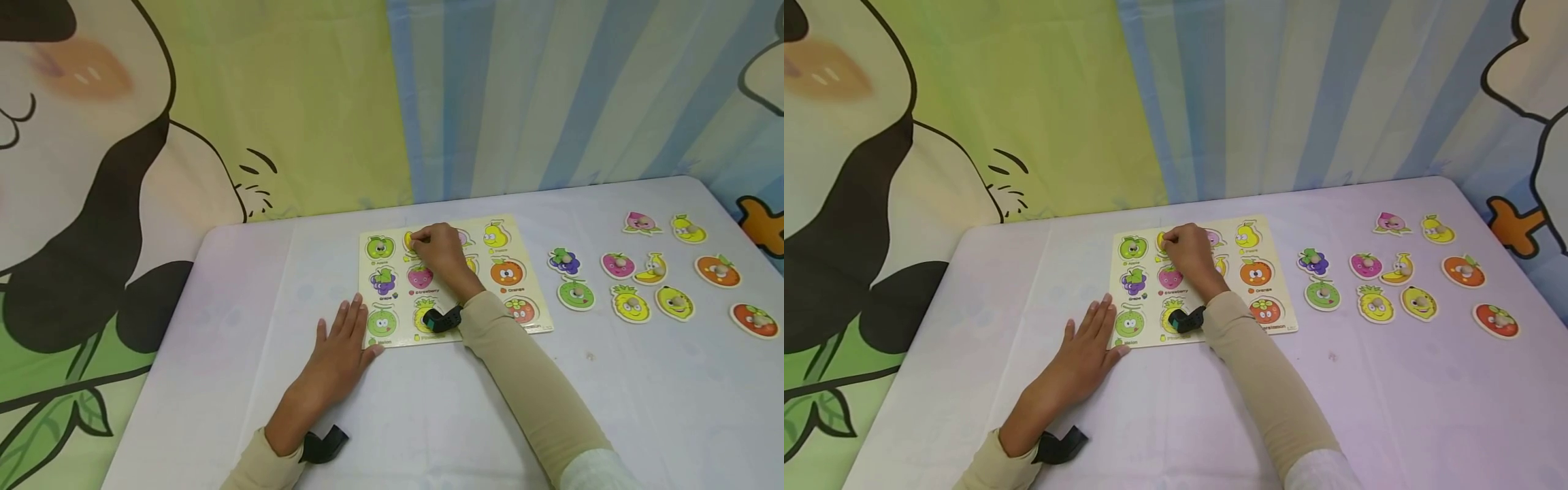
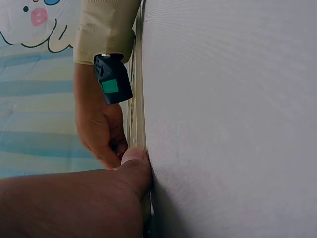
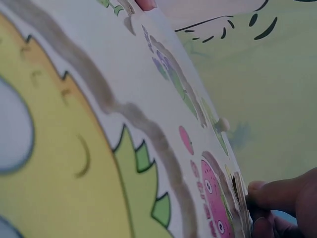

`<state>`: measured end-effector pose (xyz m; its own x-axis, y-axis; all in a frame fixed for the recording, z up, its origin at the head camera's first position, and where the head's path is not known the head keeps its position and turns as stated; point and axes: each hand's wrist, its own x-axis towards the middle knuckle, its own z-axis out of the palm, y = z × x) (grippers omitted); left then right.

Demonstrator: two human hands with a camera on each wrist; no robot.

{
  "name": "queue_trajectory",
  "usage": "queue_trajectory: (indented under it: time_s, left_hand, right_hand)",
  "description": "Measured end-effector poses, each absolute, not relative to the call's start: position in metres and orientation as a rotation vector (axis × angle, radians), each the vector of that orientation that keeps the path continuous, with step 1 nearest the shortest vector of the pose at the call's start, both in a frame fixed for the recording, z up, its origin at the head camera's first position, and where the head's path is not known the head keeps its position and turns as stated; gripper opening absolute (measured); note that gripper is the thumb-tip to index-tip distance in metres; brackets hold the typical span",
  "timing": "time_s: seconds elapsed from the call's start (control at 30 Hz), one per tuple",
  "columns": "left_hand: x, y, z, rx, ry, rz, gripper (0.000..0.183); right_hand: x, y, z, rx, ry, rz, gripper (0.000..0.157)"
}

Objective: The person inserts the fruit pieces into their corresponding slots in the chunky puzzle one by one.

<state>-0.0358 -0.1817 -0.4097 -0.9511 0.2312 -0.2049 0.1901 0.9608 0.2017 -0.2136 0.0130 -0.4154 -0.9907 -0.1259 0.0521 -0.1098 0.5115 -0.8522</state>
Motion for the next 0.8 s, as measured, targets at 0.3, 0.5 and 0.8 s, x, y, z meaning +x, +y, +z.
queue_trajectory:
  time_s: [0.3, 0.5, 0.8]
  left_hand:
    - [-0.0355, -0.1817, -0.4098, 0.312, 2.886, 0.261, 0.078]
    - [-0.0354, -0.1816, -0.4084, 0.323, 2.894, 0.268, 0.077]
    - [-0.0353, -0.1818, -0.4091, 0.324, 2.887, 0.257, 0.077]
  right_hand:
    - [-0.2117, 0.01, -0.4124, -0.203, 2.758, -1.471, 0.014]
    - [-0.2098, 0.0073, -0.4098, -0.217, 2.799, -1.433, 0.015]
    - [-0.2106, 0.0109, -0.4125, -0.218, 2.744, -1.49, 0.015]
